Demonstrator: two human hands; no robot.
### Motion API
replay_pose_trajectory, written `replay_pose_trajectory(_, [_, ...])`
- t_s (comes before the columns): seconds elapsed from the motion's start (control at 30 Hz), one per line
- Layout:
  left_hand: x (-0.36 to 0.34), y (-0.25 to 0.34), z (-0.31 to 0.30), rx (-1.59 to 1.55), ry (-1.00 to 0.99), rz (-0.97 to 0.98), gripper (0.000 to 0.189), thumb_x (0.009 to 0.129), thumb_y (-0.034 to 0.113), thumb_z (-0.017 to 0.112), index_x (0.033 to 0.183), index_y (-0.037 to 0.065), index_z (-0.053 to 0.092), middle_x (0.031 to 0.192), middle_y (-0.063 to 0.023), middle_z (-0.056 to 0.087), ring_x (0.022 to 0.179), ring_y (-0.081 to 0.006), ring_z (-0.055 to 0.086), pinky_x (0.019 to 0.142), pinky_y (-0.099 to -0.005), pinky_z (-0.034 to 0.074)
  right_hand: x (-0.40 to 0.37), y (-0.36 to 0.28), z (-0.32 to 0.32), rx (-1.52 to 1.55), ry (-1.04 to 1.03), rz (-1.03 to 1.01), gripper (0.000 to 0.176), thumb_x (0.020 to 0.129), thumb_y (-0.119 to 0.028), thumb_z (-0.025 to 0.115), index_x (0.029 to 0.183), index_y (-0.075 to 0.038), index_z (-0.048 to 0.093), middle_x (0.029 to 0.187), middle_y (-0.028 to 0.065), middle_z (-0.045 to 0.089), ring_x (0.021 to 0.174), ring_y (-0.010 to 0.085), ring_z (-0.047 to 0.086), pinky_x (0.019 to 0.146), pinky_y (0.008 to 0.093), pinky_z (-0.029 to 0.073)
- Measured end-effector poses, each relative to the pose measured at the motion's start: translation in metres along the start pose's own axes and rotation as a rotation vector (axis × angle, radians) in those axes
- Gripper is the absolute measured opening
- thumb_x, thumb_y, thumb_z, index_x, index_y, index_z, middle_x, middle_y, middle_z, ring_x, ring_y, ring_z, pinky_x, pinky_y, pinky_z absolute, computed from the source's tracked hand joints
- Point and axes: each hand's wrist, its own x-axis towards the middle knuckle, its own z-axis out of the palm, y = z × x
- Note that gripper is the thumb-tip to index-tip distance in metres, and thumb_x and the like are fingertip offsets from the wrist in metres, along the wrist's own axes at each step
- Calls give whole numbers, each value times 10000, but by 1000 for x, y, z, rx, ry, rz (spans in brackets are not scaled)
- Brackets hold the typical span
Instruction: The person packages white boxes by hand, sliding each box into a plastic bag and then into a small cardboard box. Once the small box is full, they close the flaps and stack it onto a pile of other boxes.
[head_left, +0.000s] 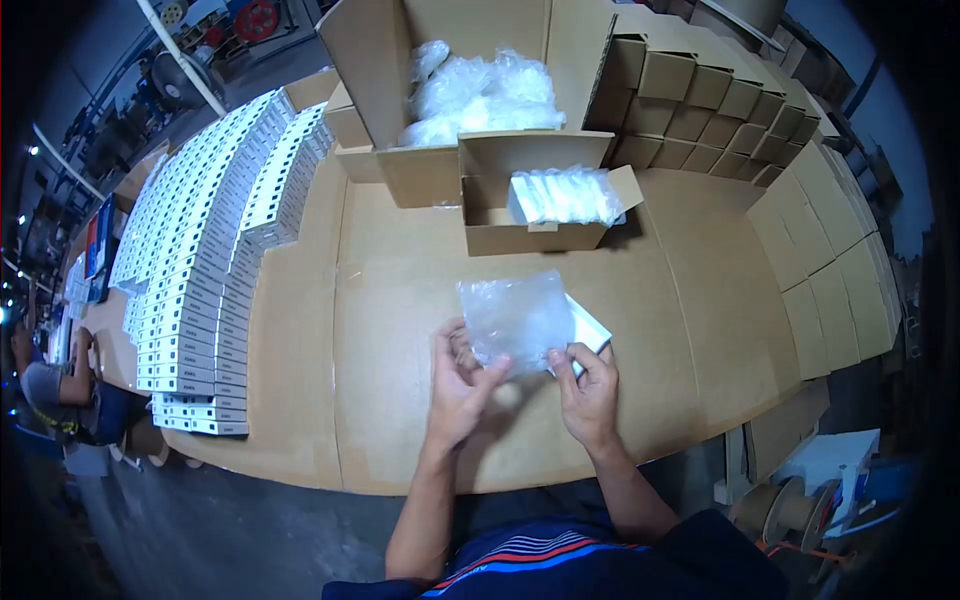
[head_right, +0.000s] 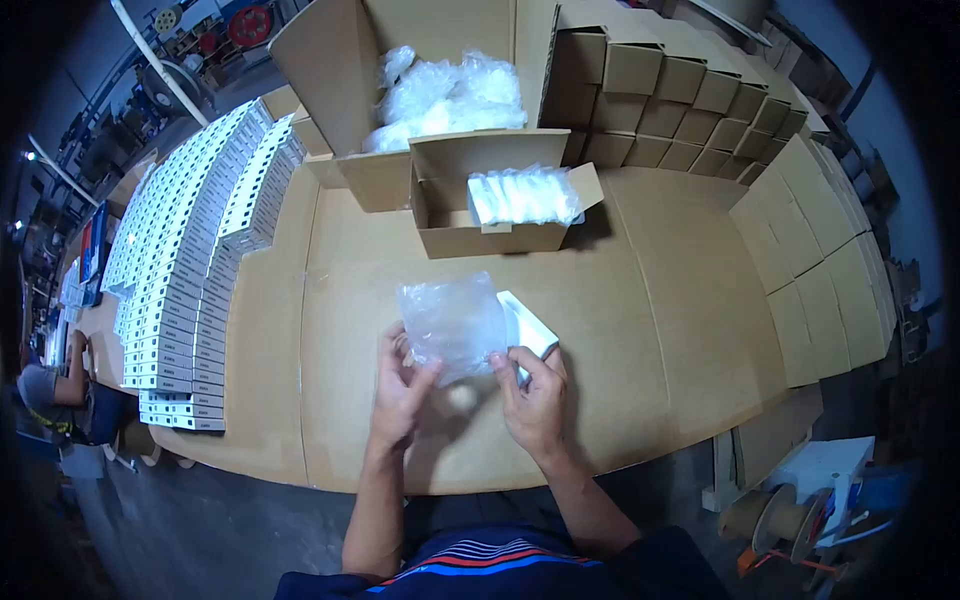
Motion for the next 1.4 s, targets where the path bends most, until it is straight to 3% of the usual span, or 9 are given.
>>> replay_pose_trajectory(0.2, [-3,3,-2,1,-80,-57,349,900,47,788,1202,-16,625,1096,-78,709,996,-143,670,905,-306,538,-5,-1,6,-37,-126,-179,216,989,-198,690,965,16,698,968,145,616,785,231,584,667,376,471])
replay_pose_trajectory(0.3, [-6,9,-1,150,-44,82,358,888,20,788,1199,-22,616,1088,-80,708,991,-145,674,889,-305,543,-6,1,0,181,-210,40,201,1002,-160,638,1058,21,706,1019,124,640,835,190,602,712,366,496])
replay_pose_trajectory(0.4, [-8,2,-6,208,-30,209,346,875,-8,787,1171,-27,610,1060,-85,710,980,-149,681,873,-301,547,9,6,-23,548,-208,266,289,1030,-109,541,1255,41,643,1196,111,612,1130,154,589,964,299,475])
replay_pose_trajectory(0.5, [-15,0,-7,217,-32,189,356,861,-24,790,1160,-25,596,1048,-90,707,978,-152,685,866,-297,548,41,-18,-30,561,38,7,388,1029,-41,543,1407,22,480,1338,154,557,1203,181,568,1017,304,452])
replay_pose_trajectory(0.6, [-20,-6,-6,210,-38,215,364,860,-32,785,1161,-24,581,1048,-93,707,974,-151,686,865,-298,548,63,-44,-52,519,-43,-180,491,993,36,585,1435,-9,376,1301,164,545,1211,205,553,1037,329,452])
replay_pose_trajectory(0.77, [-24,-8,-5,206,-50,195,371,863,-37,780,1169,-22,570,1048,-96,709,965,-145,688,854,-292,551,86,-74,-62,389,-275,-426,499,936,97,642,1367,-34,427,1232,118,524,1144,186,549,1019,340,457])
replay_pose_trajectory(1.03, [-20,-12,-5,321,-34,236,412,871,-4,792,1208,-13,556,1033,-111,725,959,-136,693,838,-290,560,114,-86,-59,181,-559,-625,287,807,144,669,1027,-39,692,934,115,618,837,222,607,739,348,483])
replay_pose_trajectory(1.07, [-18,-15,-4,323,-34,240,421,868,2,797,1213,-13,555,1036,-113,726,961,-140,695,840,-293,561,110,-96,-55,195,-569,-512,239,790,121,657,970,-22,725,887,120,623,817,238,604,714,352,474])
replay_pose_trajectory(1.4, [-15,-12,-3,238,1,188,569,822,-5,835,1276,-1,491,1180,-119,656,1105,-177,650,959,-334,539,98,-85,-18,234,-671,-288,307,1024,-160,523,1180,28,709,1096,178,677,1028,269,655,928,373,503])
